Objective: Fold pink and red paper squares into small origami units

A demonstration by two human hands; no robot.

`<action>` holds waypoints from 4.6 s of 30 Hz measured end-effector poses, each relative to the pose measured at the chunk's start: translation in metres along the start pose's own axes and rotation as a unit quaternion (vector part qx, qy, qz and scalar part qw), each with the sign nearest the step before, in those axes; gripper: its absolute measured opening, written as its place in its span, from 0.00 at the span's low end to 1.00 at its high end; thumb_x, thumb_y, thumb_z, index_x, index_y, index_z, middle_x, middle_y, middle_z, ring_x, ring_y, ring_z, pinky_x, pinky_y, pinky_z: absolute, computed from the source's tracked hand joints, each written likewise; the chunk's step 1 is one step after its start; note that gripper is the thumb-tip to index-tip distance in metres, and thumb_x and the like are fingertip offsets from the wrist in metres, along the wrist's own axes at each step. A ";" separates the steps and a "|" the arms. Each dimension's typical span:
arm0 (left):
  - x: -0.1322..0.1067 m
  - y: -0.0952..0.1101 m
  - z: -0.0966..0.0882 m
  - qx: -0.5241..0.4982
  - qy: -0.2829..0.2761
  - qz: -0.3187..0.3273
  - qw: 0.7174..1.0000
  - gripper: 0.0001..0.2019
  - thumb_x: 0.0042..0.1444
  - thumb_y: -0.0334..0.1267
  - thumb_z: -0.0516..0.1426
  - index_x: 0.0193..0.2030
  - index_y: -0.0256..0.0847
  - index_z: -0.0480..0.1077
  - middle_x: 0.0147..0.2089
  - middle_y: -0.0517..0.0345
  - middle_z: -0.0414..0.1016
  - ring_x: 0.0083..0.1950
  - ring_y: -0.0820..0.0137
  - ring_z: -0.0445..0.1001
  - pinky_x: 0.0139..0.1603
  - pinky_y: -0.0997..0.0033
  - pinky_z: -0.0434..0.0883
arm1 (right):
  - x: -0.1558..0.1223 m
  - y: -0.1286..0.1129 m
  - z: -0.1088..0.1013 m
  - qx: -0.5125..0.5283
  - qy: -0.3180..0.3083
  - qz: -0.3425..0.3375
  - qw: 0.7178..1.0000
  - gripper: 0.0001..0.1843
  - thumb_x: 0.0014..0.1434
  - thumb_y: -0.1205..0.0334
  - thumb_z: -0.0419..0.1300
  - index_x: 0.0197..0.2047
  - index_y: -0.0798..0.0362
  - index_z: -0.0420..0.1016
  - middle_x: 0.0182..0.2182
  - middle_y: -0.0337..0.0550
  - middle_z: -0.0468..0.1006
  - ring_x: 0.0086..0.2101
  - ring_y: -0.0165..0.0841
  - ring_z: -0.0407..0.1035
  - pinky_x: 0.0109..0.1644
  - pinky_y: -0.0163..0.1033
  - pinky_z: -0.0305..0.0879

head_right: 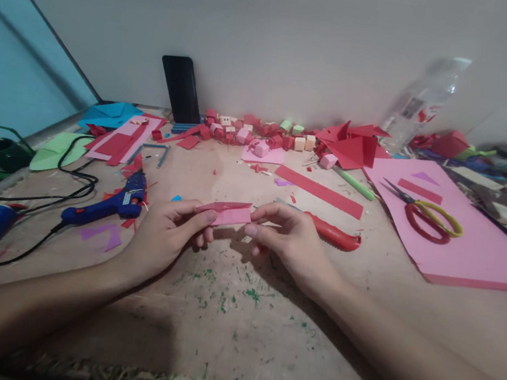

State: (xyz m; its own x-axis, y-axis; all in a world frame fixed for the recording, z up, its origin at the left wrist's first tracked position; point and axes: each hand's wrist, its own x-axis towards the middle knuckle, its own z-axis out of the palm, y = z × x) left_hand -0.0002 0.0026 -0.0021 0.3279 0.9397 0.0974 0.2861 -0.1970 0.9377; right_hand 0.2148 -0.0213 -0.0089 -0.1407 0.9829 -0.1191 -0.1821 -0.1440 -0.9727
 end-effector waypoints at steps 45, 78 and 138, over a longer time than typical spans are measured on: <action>0.002 -0.002 0.001 -0.009 -0.089 0.003 0.996 0.17 0.67 0.40 0.56 0.27 0.36 0.74 0.25 0.59 0.74 0.26 0.74 0.71 0.31 0.74 0.67 | 0.000 -0.004 0.008 -0.122 -0.013 0.006 0.992 0.22 0.51 0.44 0.75 0.26 0.55 0.80 0.22 0.44 0.83 0.24 0.35 0.79 0.31 0.38 0.74; -0.001 -0.002 0.002 0.002 -0.113 -0.018 0.993 0.16 0.66 0.43 0.58 0.30 0.37 0.75 0.24 0.61 0.73 0.25 0.75 0.69 0.27 0.76 0.65 | -0.004 -0.010 0.007 -0.103 -0.048 0.015 0.993 0.19 0.53 0.46 0.74 0.27 0.55 0.80 0.14 0.37 0.75 0.15 0.27 0.67 0.16 0.31 0.55; -0.008 0.004 0.001 0.003 -0.159 -0.035 0.987 0.15 0.59 0.44 0.58 0.26 0.36 0.73 0.24 0.59 0.72 0.27 0.72 0.67 0.30 0.74 0.61 | -0.001 0.014 0.014 -0.124 -0.149 0.005 0.981 0.20 0.59 0.47 0.67 0.31 0.58 0.83 0.20 0.41 0.77 0.19 0.28 0.69 0.26 0.32 0.65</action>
State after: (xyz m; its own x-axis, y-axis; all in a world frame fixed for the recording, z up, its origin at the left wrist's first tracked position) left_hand -0.0002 -0.0057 0.0007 0.5726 0.8161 -0.0776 0.3223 -0.1371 0.9367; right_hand 0.1991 -0.0261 -0.0197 -0.4255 0.8992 -0.1018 0.0584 -0.0850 -0.9947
